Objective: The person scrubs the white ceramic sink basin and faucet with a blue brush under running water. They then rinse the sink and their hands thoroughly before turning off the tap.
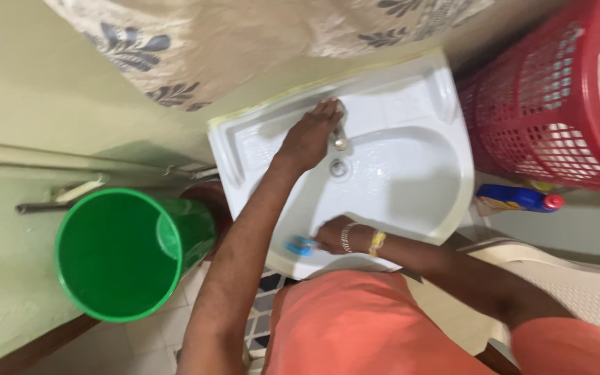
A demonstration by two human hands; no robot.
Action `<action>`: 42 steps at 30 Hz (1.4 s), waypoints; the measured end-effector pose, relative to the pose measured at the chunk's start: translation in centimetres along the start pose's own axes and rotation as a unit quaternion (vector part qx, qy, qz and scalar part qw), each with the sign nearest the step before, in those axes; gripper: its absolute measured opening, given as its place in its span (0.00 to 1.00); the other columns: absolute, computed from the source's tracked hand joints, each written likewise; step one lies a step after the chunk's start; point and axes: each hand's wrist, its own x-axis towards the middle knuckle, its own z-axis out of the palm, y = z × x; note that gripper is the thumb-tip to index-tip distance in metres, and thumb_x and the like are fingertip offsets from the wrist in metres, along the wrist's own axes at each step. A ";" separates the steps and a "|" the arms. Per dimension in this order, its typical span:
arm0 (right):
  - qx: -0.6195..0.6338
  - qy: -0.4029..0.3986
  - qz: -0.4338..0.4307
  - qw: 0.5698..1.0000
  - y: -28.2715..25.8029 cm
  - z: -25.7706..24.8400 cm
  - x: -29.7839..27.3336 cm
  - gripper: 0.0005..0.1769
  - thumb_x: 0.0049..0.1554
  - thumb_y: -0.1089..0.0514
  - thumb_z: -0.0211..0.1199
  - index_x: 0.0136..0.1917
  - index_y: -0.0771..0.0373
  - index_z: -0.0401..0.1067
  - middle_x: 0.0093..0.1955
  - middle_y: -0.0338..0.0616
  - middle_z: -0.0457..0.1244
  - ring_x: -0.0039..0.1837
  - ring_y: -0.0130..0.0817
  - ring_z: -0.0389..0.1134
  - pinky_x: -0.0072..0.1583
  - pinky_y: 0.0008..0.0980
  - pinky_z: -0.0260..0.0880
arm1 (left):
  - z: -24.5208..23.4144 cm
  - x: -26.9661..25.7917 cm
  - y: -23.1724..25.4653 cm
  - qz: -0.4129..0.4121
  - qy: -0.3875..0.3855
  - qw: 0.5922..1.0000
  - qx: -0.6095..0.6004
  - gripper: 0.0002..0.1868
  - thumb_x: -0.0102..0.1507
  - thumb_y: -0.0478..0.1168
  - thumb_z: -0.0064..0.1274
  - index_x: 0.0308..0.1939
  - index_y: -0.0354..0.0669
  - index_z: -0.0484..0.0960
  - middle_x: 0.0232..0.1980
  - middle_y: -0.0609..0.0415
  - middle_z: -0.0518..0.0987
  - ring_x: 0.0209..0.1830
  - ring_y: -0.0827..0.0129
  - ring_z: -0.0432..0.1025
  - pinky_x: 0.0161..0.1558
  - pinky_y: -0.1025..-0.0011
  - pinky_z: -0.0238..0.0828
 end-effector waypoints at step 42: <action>0.915 0.265 0.122 0.278 21.2 -1.7 -6.5 0.18 0.66 0.47 0.48 0.40 0.54 0.70 0.25 0.25 0.52 0.24 0.19 0.47 0.27 0.23 0.47 | -0.4 -0.4 1.5 -0.034 -0.009 0.999 0.008 0.38 0.57 0.18 0.36 0.72 0.39 0.66 0.81 0.48 0.54 0.81 0.56 0.49 0.76 0.63 0.49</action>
